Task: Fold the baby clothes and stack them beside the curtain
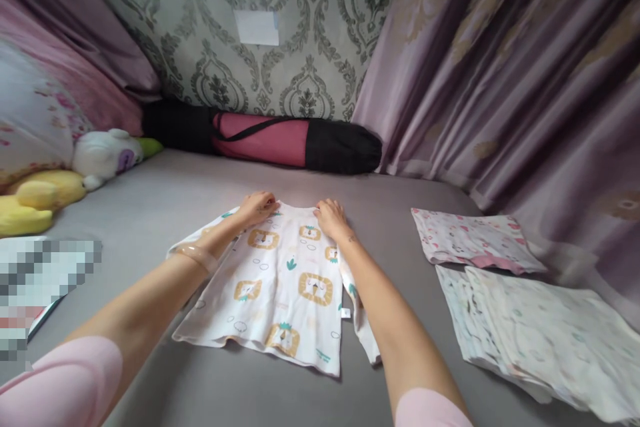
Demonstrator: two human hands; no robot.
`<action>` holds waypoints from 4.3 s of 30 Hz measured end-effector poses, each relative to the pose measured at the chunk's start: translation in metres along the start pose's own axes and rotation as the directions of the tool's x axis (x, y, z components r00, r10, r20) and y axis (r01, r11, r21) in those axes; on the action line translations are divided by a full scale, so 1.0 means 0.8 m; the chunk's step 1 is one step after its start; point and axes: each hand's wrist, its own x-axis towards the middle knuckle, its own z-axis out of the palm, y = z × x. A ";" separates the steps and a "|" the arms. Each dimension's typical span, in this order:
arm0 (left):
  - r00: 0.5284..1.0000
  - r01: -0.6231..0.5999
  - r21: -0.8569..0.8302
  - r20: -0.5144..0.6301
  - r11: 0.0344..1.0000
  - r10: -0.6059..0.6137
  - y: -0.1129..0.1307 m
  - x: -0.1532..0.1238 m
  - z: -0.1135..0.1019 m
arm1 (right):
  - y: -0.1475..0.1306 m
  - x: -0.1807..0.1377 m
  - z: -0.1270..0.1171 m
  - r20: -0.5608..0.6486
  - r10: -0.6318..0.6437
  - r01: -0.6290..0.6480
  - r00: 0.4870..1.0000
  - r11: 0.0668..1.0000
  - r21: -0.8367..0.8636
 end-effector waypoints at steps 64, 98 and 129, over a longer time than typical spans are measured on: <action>0.933 -0.349 -0.055 -0.112 0.936 0.341 0.184 -0.036 0.084 | 0.189 -0.202 -0.092 0.069 0.577 -0.405 0.814 0.478 0.779; 0.928 -0.369 0.027 0.071 0.929 0.367 0.195 -0.044 0.073 | 0.097 -0.158 -0.031 -0.178 0.204 -0.200 0.963 0.979 0.041; 0.912 -0.375 -0.023 0.170 0.927 0.373 0.200 -0.047 0.061 | 0.133 -0.168 0.001 -0.186 0.592 -0.610 0.784 0.790 -0.062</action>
